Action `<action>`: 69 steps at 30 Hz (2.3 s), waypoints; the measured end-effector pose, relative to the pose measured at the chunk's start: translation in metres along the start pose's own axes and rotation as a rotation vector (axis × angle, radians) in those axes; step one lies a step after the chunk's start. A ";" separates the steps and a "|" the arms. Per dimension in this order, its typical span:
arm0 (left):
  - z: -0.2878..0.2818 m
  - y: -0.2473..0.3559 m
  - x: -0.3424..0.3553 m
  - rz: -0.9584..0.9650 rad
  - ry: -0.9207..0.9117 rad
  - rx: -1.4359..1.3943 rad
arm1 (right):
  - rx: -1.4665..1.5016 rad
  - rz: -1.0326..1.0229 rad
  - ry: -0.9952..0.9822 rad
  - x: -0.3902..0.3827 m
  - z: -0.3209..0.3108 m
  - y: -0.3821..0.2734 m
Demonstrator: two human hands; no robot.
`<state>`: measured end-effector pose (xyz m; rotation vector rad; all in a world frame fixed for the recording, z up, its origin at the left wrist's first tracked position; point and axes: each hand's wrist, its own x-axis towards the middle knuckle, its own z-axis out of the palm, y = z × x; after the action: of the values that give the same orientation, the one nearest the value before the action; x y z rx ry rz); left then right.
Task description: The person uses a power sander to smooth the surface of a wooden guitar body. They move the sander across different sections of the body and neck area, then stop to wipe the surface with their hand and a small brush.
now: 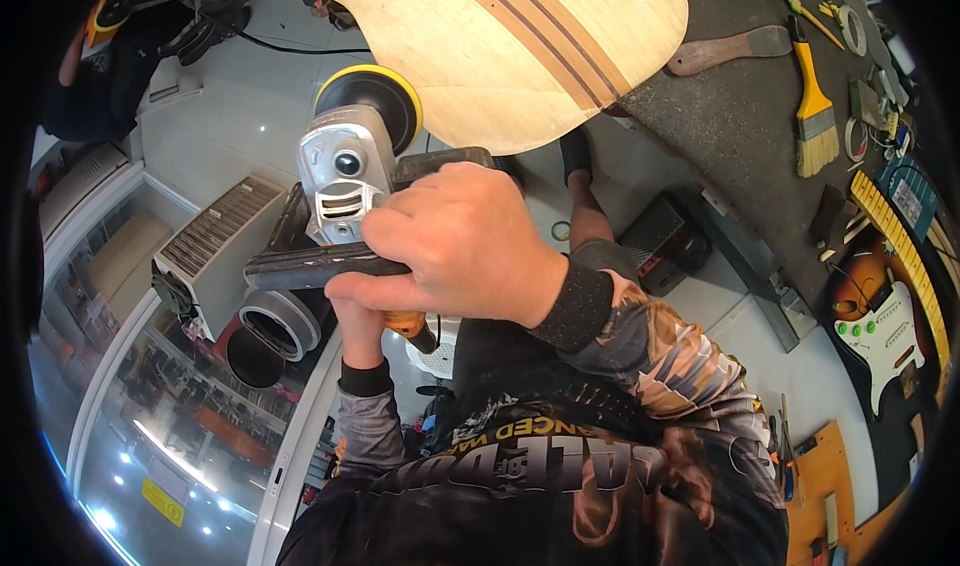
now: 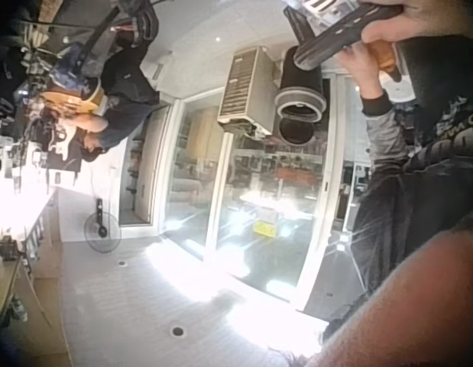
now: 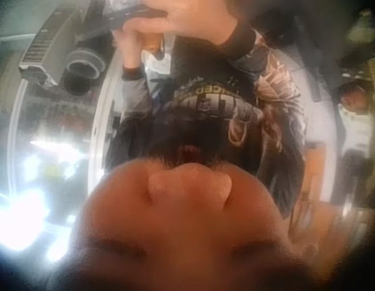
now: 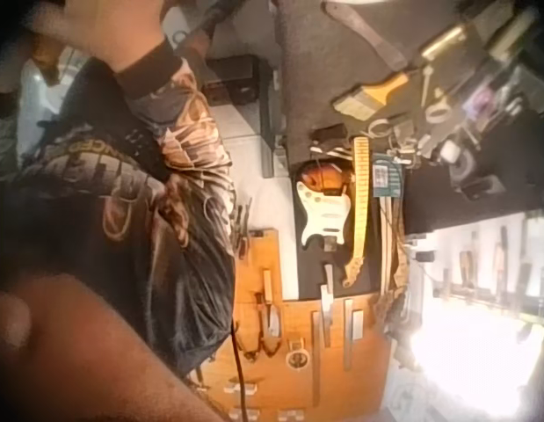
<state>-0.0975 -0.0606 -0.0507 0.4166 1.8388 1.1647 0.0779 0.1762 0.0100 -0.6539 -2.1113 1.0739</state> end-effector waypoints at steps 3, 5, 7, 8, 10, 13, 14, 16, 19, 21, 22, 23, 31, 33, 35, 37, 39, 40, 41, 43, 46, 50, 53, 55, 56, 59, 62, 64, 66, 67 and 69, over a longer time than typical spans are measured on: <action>0.012 0.013 -0.004 0.020 -0.032 -0.071 | -0.002 0.050 -0.020 -0.003 -0.005 -0.003; 0.008 0.008 0.000 0.030 -0.020 -0.065 | -0.004 0.022 -0.013 0.001 -0.001 0.000; 0.003 0.004 -0.001 0.040 -0.007 -0.057 | 0.013 0.012 -0.001 0.005 0.005 0.002; 0.003 0.004 0.000 0.029 -0.006 -0.022 | 0.025 0.000 0.009 0.006 0.007 0.003; 0.002 0.001 -0.002 0.018 -0.004 0.011 | 0.016 0.003 -0.008 -0.001 -0.001 -0.001; 0.013 0.006 -0.014 -0.054 -0.097 -0.074 | -0.007 0.088 -0.024 -0.019 -0.012 -0.009; 0.015 0.006 -0.016 -0.055 -0.097 -0.074 | -0.006 0.088 -0.025 -0.019 -0.013 -0.009; 0.017 0.006 -0.017 0.006 -0.072 0.095 | -0.023 0.073 -0.010 -0.019 -0.013 -0.010; 0.002 -0.007 -0.006 0.051 -0.065 0.153 | 0.008 0.035 -0.018 -0.010 -0.005 0.000; -0.003 -0.013 -0.005 0.031 -0.077 0.150 | 0.018 0.011 -0.043 -0.010 -0.005 0.002; 0.001 -0.018 -0.011 0.031 -0.076 0.148 | 0.017 0.009 -0.045 -0.015 -0.009 0.001; 0.018 -0.011 -0.016 -0.016 -0.064 0.023 | 0.005 0.036 -0.073 -0.024 -0.016 0.000; 0.053 -0.006 -0.044 -0.078 -0.113 0.008 | 0.010 0.072 -0.175 -0.068 -0.046 -0.001; 0.051 -0.005 -0.043 -0.084 -0.089 0.054 | 0.049 0.020 -0.072 -0.058 -0.031 0.006; 0.051 -0.013 -0.043 -0.054 -0.078 0.158 | 0.047 0.023 -0.074 -0.058 -0.031 0.009; 0.053 -0.023 -0.049 -0.040 -0.075 0.178 | 0.049 0.025 -0.096 -0.064 -0.038 0.011; 0.071 -0.029 -0.057 -0.014 -0.036 0.118 | 0.049 0.036 -0.119 -0.077 -0.055 0.011; 0.080 -0.032 -0.061 0.000 -0.020 0.087 | 0.045 0.051 -0.136 -0.083 -0.065 0.011; 0.084 -0.038 -0.063 0.018 -0.077 0.103 | 0.038 0.070 -0.153 -0.089 -0.077 0.009; 0.096 -0.034 -0.068 0.024 -0.137 0.126 | 0.037 0.072 -0.195 -0.100 -0.097 0.006; 0.090 -0.036 -0.096 -0.036 -0.194 0.073 | 0.024 0.059 -0.279 -0.100 -0.115 -0.025; 0.057 -0.001 -0.146 -0.198 -0.227 -0.094 | 0.140 -0.023 -0.347 -0.094 -0.118 -0.077; 0.023 0.030 -0.156 -0.112 -0.264 -0.118 | 0.219 -0.122 -0.403 -0.091 -0.111 -0.112; -0.003 0.031 -0.156 -0.144 -0.253 -0.199 | 0.186 -0.191 -0.402 -0.080 -0.102 -0.132; -0.006 0.028 -0.152 -0.091 -0.201 -0.224 | 0.151 -0.231 -0.392 -0.074 -0.095 -0.137; -0.009 0.034 -0.133 0.001 -0.105 -0.325 | 0.187 -0.153 -0.473 -0.053 -0.078 -0.143; -0.044 0.043 -0.123 0.016 -0.102 -0.375 | 0.284 -0.196 -0.287 -0.033 -0.073 -0.127; -0.077 0.051 -0.120 -0.007 -0.131 -0.425 | 0.031 -0.043 -0.110 -0.031 -0.075 -0.064; -0.106 0.065 -0.112 0.002 -0.139 -0.447 | -0.323 0.226 0.075 -0.044 -0.072 0.017; -0.135 0.048 -0.105 0.011 -0.146 -0.413 | -0.552 0.211 0.095 -0.051 -0.067 0.058; -0.214 0.009 -0.096 0.030 -0.133 -0.384 | -0.785 0.221 0.106 -0.056 -0.042 0.107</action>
<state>-0.2228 -0.2379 0.0396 0.2929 1.4567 1.4387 0.1598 0.2160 -0.0794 -1.2965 -2.3776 0.2548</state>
